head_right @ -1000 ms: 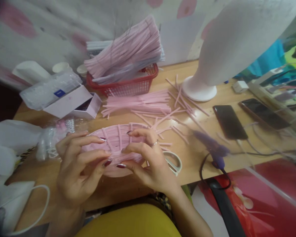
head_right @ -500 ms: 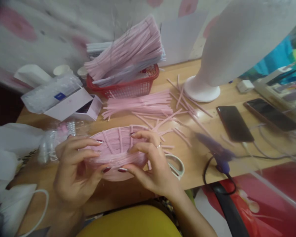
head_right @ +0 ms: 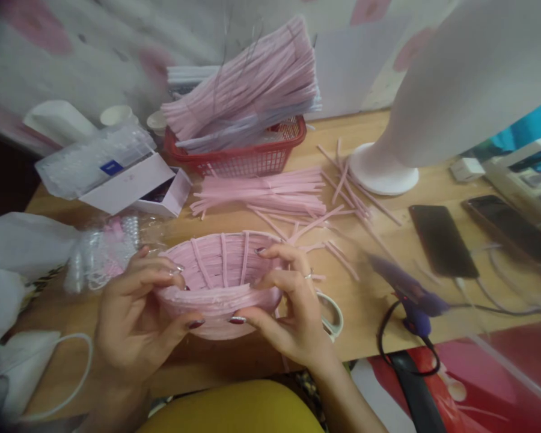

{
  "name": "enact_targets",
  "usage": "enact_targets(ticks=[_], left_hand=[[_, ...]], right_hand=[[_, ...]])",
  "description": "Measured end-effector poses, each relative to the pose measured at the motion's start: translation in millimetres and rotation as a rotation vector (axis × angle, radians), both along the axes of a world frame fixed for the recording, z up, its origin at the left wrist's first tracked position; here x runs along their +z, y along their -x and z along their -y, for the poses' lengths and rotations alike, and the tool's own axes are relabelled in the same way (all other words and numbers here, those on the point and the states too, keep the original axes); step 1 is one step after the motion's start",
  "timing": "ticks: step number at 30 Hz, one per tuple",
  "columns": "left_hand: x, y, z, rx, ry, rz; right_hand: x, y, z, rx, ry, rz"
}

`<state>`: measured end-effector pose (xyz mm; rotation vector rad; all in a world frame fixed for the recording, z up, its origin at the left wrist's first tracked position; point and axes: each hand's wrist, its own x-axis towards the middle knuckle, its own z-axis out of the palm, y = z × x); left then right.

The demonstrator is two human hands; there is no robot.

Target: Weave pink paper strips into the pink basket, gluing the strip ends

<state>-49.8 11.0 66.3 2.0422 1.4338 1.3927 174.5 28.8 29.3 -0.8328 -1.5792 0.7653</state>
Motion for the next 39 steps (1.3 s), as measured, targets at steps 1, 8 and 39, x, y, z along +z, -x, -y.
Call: enact_targets(ticks=[1, 8, 39], left_hand=[[0.0, 0.0, -0.3, -0.002, 0.003, 0.006], [0.4, 1.0, -3.2, -0.059, 0.018, -0.009], [-31.8, 35.6, 19.8, -0.023, 0.06, 0.146]], right_hand=[[-0.3, 0.3, -0.5, -0.015, -0.003, -0.001], [1.1, 0.7, -2.9, -0.071, -0.028, 0.009], [-39.8, 2.9, 55.2, -0.375, 0.37, -0.239]])
